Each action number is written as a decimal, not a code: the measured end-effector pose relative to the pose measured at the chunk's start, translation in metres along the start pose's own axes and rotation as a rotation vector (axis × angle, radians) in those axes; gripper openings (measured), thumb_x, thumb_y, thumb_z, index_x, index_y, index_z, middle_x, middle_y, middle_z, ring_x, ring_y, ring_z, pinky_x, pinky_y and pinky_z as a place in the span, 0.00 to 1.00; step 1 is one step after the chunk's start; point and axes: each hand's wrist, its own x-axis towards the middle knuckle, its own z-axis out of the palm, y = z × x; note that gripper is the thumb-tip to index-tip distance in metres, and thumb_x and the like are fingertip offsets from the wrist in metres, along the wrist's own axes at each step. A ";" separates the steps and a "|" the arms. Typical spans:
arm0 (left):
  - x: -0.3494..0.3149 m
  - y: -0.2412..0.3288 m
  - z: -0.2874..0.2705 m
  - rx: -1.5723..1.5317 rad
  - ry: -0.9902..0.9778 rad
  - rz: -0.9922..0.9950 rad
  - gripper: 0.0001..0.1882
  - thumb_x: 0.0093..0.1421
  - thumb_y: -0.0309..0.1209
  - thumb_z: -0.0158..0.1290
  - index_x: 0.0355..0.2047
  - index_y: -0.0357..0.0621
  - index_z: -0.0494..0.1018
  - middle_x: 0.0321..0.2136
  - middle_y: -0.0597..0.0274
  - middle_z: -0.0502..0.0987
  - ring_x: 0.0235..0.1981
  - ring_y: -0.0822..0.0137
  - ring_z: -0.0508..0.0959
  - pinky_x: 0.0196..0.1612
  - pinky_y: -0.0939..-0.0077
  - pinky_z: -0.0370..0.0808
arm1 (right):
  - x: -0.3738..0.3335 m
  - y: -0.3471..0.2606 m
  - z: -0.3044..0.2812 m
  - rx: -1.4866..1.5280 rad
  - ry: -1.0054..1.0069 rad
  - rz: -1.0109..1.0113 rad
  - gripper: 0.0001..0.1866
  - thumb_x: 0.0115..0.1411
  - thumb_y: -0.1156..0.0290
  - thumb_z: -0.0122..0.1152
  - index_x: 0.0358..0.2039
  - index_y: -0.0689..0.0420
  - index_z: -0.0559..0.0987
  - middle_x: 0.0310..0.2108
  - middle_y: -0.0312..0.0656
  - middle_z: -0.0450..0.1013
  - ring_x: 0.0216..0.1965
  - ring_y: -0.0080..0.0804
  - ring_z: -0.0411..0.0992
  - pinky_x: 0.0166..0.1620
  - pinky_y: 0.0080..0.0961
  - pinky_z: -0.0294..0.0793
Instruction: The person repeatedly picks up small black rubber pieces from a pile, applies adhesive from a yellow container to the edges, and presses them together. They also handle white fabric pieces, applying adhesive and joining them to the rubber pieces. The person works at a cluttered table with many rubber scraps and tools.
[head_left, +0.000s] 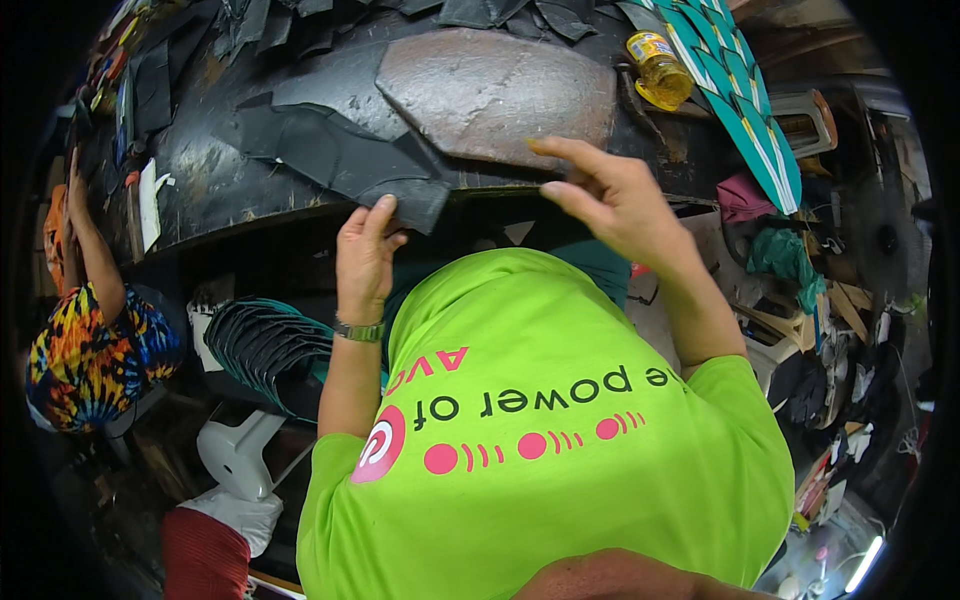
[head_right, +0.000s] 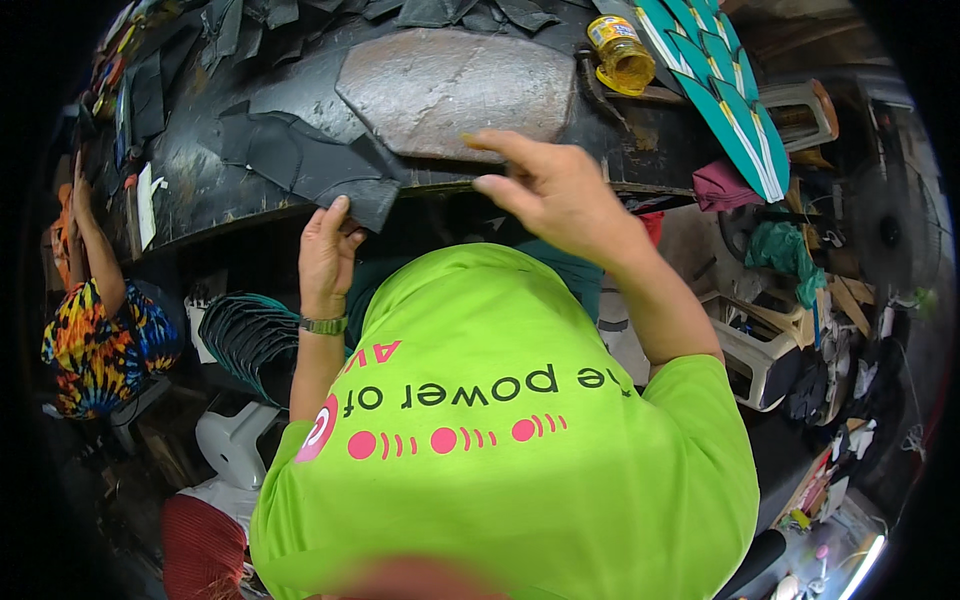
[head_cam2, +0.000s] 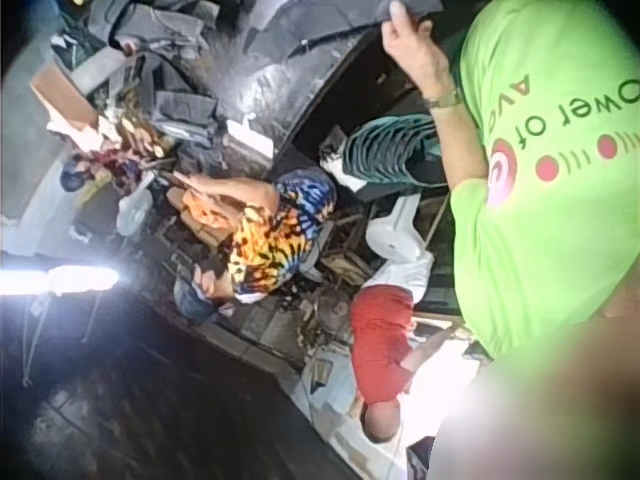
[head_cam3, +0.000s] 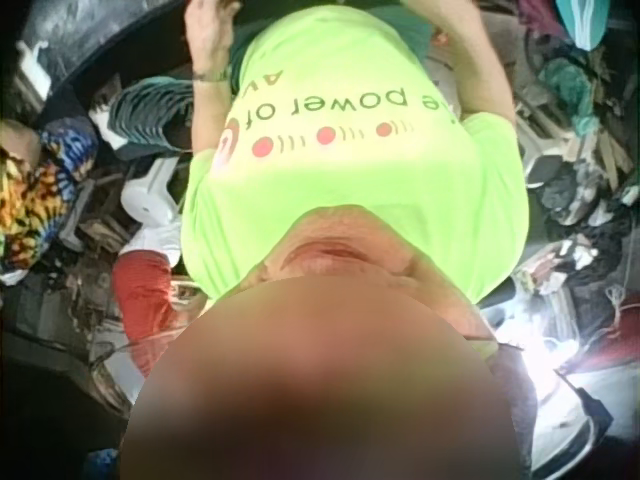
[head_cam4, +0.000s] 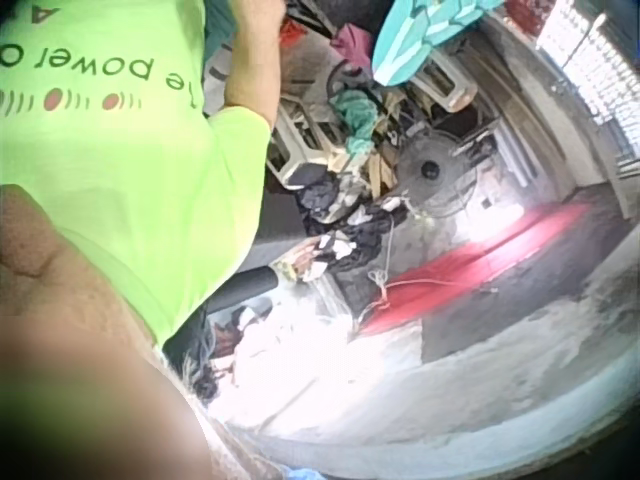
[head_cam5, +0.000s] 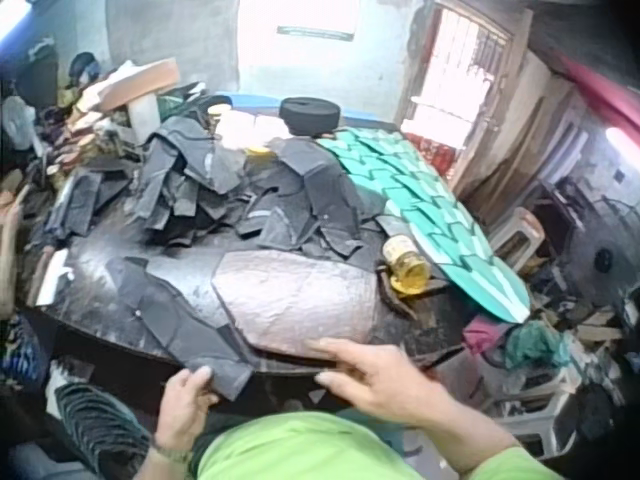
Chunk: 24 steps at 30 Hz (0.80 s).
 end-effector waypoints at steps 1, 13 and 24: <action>-0.003 -0.004 0.005 0.012 -0.058 0.034 0.06 0.67 0.31 0.58 0.38 0.44 0.79 0.35 0.65 0.83 0.32 0.73 0.81 0.35 0.80 0.76 | 0.004 -0.003 0.015 0.114 0.010 -0.027 0.27 0.63 0.75 0.65 0.63 0.53 0.72 0.29 0.32 0.71 0.27 0.16 0.66 0.32 0.17 0.68; -0.008 0.008 0.057 -0.108 -0.272 -0.138 0.16 0.68 0.29 0.53 0.53 0.34 0.72 0.48 0.54 0.79 0.48 0.63 0.81 0.54 0.66 0.77 | 0.023 0.008 0.060 0.837 0.026 -0.080 0.32 0.64 0.84 0.57 0.68 0.57 0.66 0.41 0.37 0.70 0.37 0.18 0.71 0.39 0.16 0.73; -0.011 0.009 0.077 -0.158 -0.293 -0.132 0.14 0.70 0.27 0.51 0.53 0.33 0.72 0.47 0.54 0.79 0.48 0.64 0.81 0.53 0.67 0.79 | 0.025 0.024 0.053 0.021 0.319 -0.363 0.24 0.57 0.86 0.59 0.52 0.49 0.82 0.46 0.43 0.72 0.36 0.35 0.76 0.41 0.26 0.77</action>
